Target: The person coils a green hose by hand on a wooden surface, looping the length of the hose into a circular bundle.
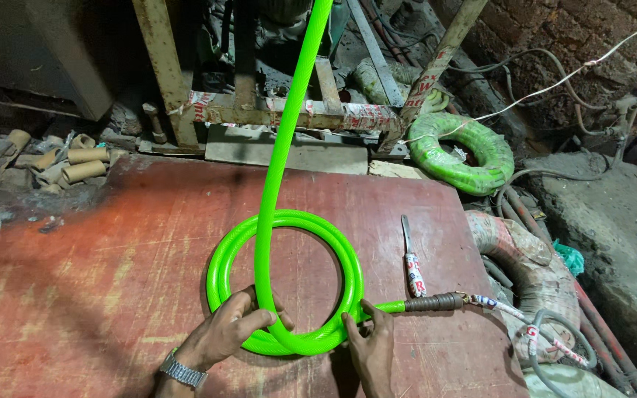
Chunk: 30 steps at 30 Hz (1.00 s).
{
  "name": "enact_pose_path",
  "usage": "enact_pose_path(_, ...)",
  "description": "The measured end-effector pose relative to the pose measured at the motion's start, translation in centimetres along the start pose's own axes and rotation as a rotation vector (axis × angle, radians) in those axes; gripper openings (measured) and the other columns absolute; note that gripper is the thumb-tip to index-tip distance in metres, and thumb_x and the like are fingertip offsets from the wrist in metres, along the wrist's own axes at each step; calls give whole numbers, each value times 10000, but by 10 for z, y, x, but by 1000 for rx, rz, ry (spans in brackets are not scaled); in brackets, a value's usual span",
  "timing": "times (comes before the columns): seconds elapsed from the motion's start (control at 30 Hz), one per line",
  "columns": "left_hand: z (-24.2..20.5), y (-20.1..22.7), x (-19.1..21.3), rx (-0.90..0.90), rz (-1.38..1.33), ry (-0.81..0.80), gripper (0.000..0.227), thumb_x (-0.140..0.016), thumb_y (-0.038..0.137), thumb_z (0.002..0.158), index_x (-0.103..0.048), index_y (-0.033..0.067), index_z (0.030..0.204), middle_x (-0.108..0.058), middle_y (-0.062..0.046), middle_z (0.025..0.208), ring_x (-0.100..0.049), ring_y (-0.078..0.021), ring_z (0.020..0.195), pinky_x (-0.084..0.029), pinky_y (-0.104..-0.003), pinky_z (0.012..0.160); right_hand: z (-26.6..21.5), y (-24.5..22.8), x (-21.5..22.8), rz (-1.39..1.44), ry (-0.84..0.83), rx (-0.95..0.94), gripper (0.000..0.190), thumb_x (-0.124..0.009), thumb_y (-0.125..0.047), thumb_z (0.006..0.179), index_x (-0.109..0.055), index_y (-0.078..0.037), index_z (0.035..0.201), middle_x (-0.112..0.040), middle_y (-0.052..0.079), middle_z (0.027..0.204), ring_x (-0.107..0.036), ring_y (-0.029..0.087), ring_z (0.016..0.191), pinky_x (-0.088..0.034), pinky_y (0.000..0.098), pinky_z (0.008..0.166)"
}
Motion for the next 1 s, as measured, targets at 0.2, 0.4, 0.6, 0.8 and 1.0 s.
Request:
enact_pose_path(0.2,0,-3,0,-63,66,-76,217,-699,136,793,-726,39,986,-894,-104,988,-809,-160,965,-625,-311,905,-14,7,-12,33,67,220,575,-755,-357,822,-632,-133,1337,-579,127,1100,-581,250,1000,-495,351,883)
enact_pose_path(0.4,-11,40,8,-551,-418,-43,584,-685,187,876,-465,-10,1380,-708,-256,1287,-777,-357,1048,-663,-462,933,-24,-2,-10,70,91,237,535,-730,-300,849,-612,-135,1344,-528,108,1133,-571,194,877,-581,295,686)
enact_pose_path(0.6,-10,39,28,-536,-351,320,606,-608,223,901,-472,53,1467,-723,-181,1158,-762,-263,823,-598,-369,731,-29,10,-17,98,176,277,510,-707,-276,872,-617,-136,1354,-521,140,1247,-614,195,907,-562,282,721)
enact_pose_path(0.8,7,6,44,-375,-346,508,429,-661,187,900,-608,37,1298,-751,-179,890,-659,-197,653,-568,-329,653,-26,23,-24,74,259,318,460,-726,-288,865,-660,-170,1306,-540,52,993,-508,112,554,-521,240,570)
enact_pose_path(1.0,5,3,45,-230,14,594,355,-554,332,956,-623,143,1248,-718,-88,791,-642,-171,583,-503,-312,544,-27,15,-19,57,293,386,434,-720,-284,879,-667,-142,1286,-585,34,874,-542,157,691,-500,290,641)
Point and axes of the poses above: each hand's wrist, its own z-axis towards the middle knuckle, its own x-axis out of the back of the hand, y = z × x, the point moved 5 cm from there along z, towards the middle knuckle
